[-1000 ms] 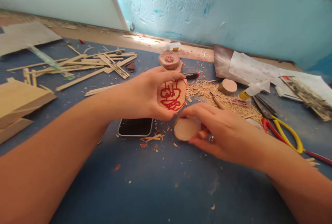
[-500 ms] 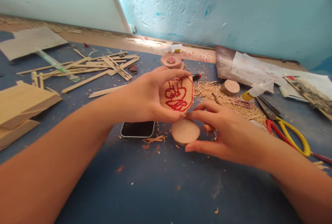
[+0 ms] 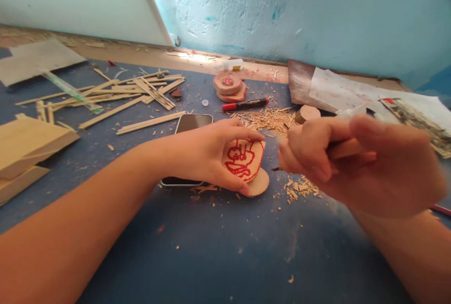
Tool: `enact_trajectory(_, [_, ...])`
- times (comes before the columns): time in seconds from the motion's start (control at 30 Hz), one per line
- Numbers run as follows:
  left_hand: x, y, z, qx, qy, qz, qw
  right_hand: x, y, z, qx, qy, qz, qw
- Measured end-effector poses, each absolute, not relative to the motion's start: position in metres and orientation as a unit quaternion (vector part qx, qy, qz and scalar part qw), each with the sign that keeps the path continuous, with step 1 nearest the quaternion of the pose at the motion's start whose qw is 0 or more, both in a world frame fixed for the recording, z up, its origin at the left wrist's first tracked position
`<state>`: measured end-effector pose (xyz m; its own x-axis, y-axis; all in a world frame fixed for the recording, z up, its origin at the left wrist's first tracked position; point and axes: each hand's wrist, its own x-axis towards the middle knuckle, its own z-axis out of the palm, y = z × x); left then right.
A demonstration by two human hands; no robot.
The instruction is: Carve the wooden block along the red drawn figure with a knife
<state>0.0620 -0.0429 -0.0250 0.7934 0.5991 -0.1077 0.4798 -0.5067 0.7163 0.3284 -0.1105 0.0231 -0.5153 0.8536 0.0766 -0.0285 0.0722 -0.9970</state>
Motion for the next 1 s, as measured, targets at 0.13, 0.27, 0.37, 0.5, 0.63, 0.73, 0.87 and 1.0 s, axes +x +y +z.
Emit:
enact_trajectory(0.13, [0.066, -0.045, -0.024, 0.862, 0.302, 0.087, 0.398, 0.315, -0.122, 0.021, -0.333, -0.611, 0.615, 0.370])
enact_trajectory(0.27, [0.072, -0.044, -0.027, 0.852, 0.315, 0.084, 0.409, 0.307, -0.127, 0.013, -0.317, -0.613, 0.597, 0.409])
enact_trajectory(0.37, [0.073, -0.043, -0.028, 0.849, 0.319, 0.074, 0.416, 0.303, -0.129, 0.008, -0.311, -0.621, 0.585, 0.419])
enact_trajectory(0.5, [0.073, -0.042, -0.026, 0.851, 0.317, 0.067, 0.414, 0.300, -0.133, 0.008, -0.309, -0.636, 0.563, 0.428])
enact_trajectory(0.63, [0.073, -0.042, -0.023, 0.852, 0.309, 0.056, 0.420, 0.297, -0.138, 0.012, -0.309, -0.671, 0.512, 0.437])
enact_trajectory(0.73, [0.073, -0.042, -0.022, 0.853, 0.308, 0.052, 0.419, 0.295, -0.141, 0.014, -0.309, -0.691, 0.492, 0.431])
enact_trajectory(0.87, [0.073, -0.041, -0.022, 0.857, 0.307, 0.048, 0.411, 0.296, -0.137, 0.009, -0.304, -0.686, 0.499, 0.434])
enact_trajectory(1.0, [0.073, -0.041, -0.020, 0.855, 0.301, 0.042, 0.420, 0.301, -0.128, -0.003, -0.256, -0.623, 0.584, 0.452])
